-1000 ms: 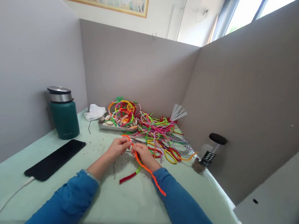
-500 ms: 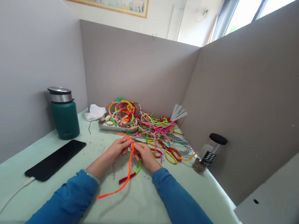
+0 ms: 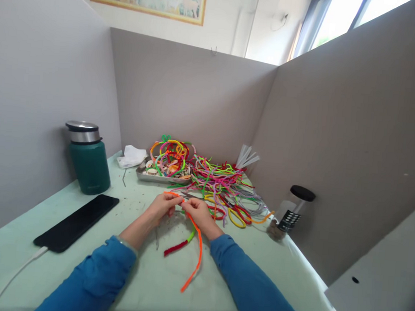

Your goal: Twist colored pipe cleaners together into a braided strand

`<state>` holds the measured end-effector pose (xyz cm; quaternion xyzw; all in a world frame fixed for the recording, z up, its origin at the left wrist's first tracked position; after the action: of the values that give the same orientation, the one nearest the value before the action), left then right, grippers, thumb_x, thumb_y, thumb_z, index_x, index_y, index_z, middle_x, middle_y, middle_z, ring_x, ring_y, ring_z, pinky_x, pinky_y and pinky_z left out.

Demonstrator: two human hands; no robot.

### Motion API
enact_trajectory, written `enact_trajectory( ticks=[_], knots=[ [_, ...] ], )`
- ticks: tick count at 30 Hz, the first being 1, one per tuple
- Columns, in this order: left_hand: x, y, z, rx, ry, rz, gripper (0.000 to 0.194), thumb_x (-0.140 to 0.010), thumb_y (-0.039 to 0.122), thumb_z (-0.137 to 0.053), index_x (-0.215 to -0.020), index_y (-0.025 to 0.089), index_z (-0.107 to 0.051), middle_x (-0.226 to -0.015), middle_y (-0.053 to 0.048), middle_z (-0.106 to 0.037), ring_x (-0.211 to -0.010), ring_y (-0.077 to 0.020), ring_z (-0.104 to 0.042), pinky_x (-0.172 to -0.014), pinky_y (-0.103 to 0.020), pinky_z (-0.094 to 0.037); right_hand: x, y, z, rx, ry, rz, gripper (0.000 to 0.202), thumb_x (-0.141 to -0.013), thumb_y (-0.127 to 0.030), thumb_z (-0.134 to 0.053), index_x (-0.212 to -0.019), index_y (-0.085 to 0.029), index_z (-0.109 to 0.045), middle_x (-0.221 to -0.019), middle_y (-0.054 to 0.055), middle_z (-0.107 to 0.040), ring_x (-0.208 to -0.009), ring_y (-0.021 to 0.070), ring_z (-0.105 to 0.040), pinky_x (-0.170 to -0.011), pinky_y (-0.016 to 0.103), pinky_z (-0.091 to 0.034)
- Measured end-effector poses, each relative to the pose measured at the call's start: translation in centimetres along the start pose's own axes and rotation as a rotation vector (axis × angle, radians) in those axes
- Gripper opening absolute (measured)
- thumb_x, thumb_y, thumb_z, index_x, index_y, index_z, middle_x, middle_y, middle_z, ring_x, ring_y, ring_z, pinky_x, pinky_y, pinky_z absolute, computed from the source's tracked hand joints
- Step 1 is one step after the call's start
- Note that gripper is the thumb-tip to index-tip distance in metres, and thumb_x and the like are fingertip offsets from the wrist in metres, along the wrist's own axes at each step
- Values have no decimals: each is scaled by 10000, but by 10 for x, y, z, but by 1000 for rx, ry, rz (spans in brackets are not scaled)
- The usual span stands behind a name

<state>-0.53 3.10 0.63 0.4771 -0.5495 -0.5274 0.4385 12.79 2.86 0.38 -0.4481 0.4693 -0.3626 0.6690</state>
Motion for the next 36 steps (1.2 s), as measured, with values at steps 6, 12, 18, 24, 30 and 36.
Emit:
enact_trajectory(
  ticks=[6,12,18,24,30,36],
  knots=[
    [4,5,-4,236,-143,69,236,-679,313,-658,-747,124,-533,-559,24,-524,-372,-35,-373,-374,-178,-326,-8,9,21,42,106,-12,375,-802,-500,-430,-696,-157,-538,-535,-26,-483,-435,85,-389,-429,211,-296],
    [8,10,-8,360,-273,63,161,-744,267,-589,-742,144,-486,-683,-13,-585,-375,-42,-408,-376,-194,-368,-11,13,74,820,318,-40,237,-825,-330,-432,-792,-166,-599,-786,55,-613,-737,159,-526,-652,256,-352],
    [9,10,-8,449,-280,79,119,-755,213,-567,-838,129,-554,-650,-5,-546,-423,-53,-422,-425,-211,-401,-5,10,87,1222,88,-138,229,-810,-219,-446,-956,-159,-612,-995,114,-608,-939,207,-524,-756,275,-346],
    [6,8,-5,442,-253,84,239,-729,150,-586,-964,106,-586,-742,-45,-576,-559,-88,-509,-531,-252,-461,-4,5,83,1212,-42,-96,309,-767,-193,-502,-1069,-173,-562,-1076,97,-577,-1007,195,-490,-807,261,-333],
    [5,7,-3,384,-201,33,279,-707,149,-613,-977,95,-570,-726,-34,-580,-455,-42,-423,-462,-210,-412,-6,7,84,1222,-85,-92,249,-788,-199,-482,-1023,-145,-544,-1016,118,-581,-946,198,-510,-769,265,-327],
    [6,7,-5,306,-230,-20,247,-741,217,-581,-959,119,-517,-819,-65,-623,-367,-13,-328,-373,-189,-325,-7,2,76,1289,-132,-121,309,-714,-179,-519,-1023,-154,-528,-992,119,-587,-898,221,-532,-686,272,-328]
  ],
)
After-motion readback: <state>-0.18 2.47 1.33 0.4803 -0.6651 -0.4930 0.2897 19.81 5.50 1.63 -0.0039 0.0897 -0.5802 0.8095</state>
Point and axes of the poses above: each hand's wrist, its own x-axis away from the middle knuckle, its own z-axis out of the back of the hand, y = z × x, the point moved 4 cm from there along -x, towards the middle knuckle
